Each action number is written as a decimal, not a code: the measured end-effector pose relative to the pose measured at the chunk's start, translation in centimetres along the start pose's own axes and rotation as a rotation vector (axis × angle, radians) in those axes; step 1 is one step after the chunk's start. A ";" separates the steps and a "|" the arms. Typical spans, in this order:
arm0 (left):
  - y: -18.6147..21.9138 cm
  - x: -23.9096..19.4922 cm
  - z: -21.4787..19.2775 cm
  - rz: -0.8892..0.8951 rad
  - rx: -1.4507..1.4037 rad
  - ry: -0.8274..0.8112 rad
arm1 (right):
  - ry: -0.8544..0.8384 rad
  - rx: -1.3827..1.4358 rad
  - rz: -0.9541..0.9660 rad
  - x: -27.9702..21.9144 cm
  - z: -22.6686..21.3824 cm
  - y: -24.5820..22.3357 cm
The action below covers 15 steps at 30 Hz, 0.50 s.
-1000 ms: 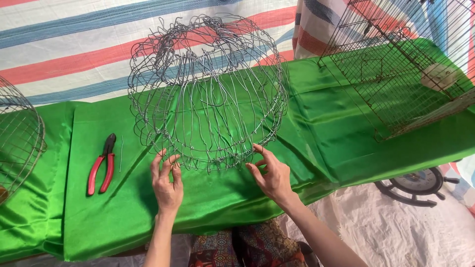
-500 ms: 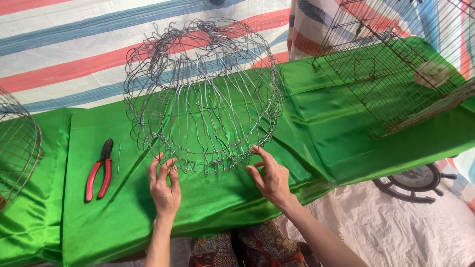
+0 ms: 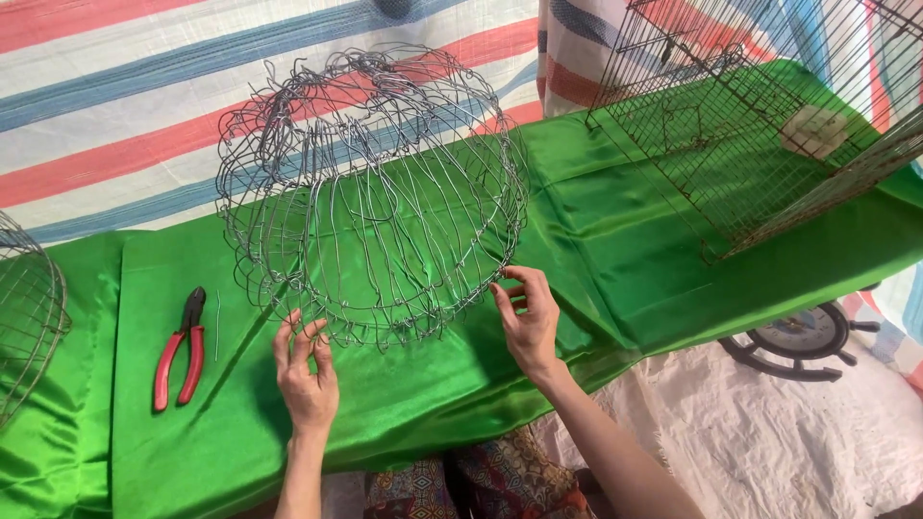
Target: The person assembles a spherical wire frame on a table, pressing and twisting wire ends together by hand around the rim and body of the frame, occasionally rotating the frame to reach new sections. Pliers lie on the table but the hands work the wires directly.
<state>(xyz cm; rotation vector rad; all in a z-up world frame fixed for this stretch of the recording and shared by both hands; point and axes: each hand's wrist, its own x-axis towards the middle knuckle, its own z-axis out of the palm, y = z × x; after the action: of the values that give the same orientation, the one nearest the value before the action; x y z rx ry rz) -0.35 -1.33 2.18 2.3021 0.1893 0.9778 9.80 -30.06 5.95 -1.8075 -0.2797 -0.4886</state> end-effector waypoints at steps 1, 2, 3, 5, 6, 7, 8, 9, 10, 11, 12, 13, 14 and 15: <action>-0.1 0.0 0.1 -0.001 0.005 -0.002 | 0.011 0.013 0.002 -0.2 0.1 0.0; -0.2 0.0 0.1 -0.001 0.008 -0.002 | 0.022 0.026 0.003 -0.3 0.3 0.0; 0.0 0.0 0.0 -0.001 0.009 -0.003 | 0.023 0.027 0.004 -0.5 0.5 0.2; 0.4 0.1 -0.2 -0.008 -0.005 -0.005 | 0.082 -0.012 -0.063 -0.9 0.8 0.5; 0.3 0.2 -0.1 -0.008 -0.005 -0.001 | 0.080 -0.011 -0.066 -0.7 0.9 0.3; 0.2 0.3 0.0 -0.002 -0.028 -0.001 | 0.087 -0.021 -0.102 -0.6 1.0 0.2; 0.1 0.2 0.0 0.002 -0.050 -0.002 | 0.092 -0.032 -0.135 -0.7 0.9 0.0; 0.3 0.1 -0.1 -0.001 -0.049 -0.001 | 0.089 -0.032 -0.135 -0.7 1.0 0.0; 0.4 0.2 -0.2 0.008 -0.044 -0.002 | 0.110 -0.038 -0.129 -0.6 1.1 -0.1; 0.5 0.2 -0.2 0.017 -0.038 -0.003 | 0.131 -0.044 -0.122 -0.5 1.3 -0.1; 0.5 0.2 -0.3 0.014 -0.038 -0.001 | 0.129 -0.045 -0.123 -0.5 1.5 0.0; 0.6 0.2 -0.3 0.003 -0.041 -0.011 | 0.116 -0.027 -0.118 -0.5 1.7 0.1; 0.7 0.3 -0.3 -0.006 -0.044 -0.021 | 0.105 -0.008 -0.112 -0.4 1.9 0.2; 0.8 0.3 -0.3 -0.007 -0.044 -0.021 | 0.104 -0.008 -0.112 -0.4 2.0 0.5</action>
<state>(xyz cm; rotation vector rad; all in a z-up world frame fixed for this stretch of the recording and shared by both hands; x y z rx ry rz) -0.45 -1.69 2.97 2.2695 0.1654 0.9451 10.01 -28.22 4.91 -1.7738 -0.3083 -0.6610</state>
